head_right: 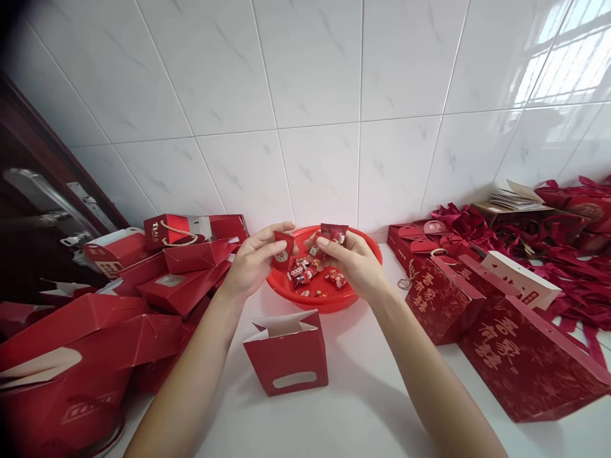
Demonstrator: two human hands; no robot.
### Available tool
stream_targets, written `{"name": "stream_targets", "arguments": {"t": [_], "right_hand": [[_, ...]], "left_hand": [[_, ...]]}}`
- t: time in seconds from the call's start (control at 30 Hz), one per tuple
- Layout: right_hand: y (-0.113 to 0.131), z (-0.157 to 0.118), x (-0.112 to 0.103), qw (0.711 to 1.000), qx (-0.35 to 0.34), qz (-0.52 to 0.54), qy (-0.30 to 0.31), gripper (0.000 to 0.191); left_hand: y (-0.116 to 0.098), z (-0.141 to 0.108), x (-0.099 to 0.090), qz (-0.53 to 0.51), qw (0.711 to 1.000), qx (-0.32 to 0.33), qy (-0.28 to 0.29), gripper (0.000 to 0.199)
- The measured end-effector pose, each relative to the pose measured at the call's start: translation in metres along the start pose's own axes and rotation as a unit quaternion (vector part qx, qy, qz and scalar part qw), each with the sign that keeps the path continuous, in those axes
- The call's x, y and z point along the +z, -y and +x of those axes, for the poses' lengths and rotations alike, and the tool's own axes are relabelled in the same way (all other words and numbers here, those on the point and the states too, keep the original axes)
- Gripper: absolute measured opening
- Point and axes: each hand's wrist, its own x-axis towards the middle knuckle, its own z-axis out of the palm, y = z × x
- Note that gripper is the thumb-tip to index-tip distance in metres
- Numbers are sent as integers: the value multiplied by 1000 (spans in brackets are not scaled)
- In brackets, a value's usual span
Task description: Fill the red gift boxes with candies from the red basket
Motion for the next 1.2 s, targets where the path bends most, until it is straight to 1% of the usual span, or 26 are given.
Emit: {"name": "stream_targets", "arguments": {"t": [0.1,0.27,0.37,0.47,0.53,0.6,0.63,0.67,0.73,0.8,0.87,0.97,1.07,1.13,1.2], "right_hand": [[4,-13,13,998,-16,-45,27,27],[7,-25,22,996,-17,-75,47,30],[11,-29,25,996,-8,-72,46,30],[15,-32,27,997,-5,-78,29,26],[20,-35,27,996,-9,-90,11,24],[26,-39,25,994,-19,-107,-10,23],[29,-41,24,993,-27,-117,-19,23],[32,-44,23,991,-35,-126,-26,22],[38,-49,21,989,-48,-139,-29,22],[41,-54,20,988,-54,-142,-17,20],[41,-58,21,988,-48,-144,-2,18],[38,-61,25,986,-27,-163,29,16],[34,-60,30,981,-14,-184,53,17],[31,-58,32,978,-12,-199,57,20],[29,-57,33,975,-16,-213,56,23]], "left_hand": [[-7,-18,4,42,998,40,8,43],[-6,-36,5,101,993,61,17,52],[-10,-42,1,134,988,72,29,53],[-22,-49,-5,177,979,77,66,53],[-34,-55,-12,240,963,80,97,44],[-48,-62,-19,319,935,78,134,26],[-54,-65,-22,353,920,73,157,19],[-59,-68,-25,379,905,62,183,16],[-67,-73,-28,409,881,27,237,19],[-68,-75,-28,420,864,-7,279,21],[-65,-73,-26,421,854,-25,304,23],[-58,-69,-23,417,850,-36,320,22],[-53,-65,-21,425,852,-51,301,19],[-52,-64,-21,421,858,-66,287,22],[-51,-64,-21,408,863,-80,286,24]]}}
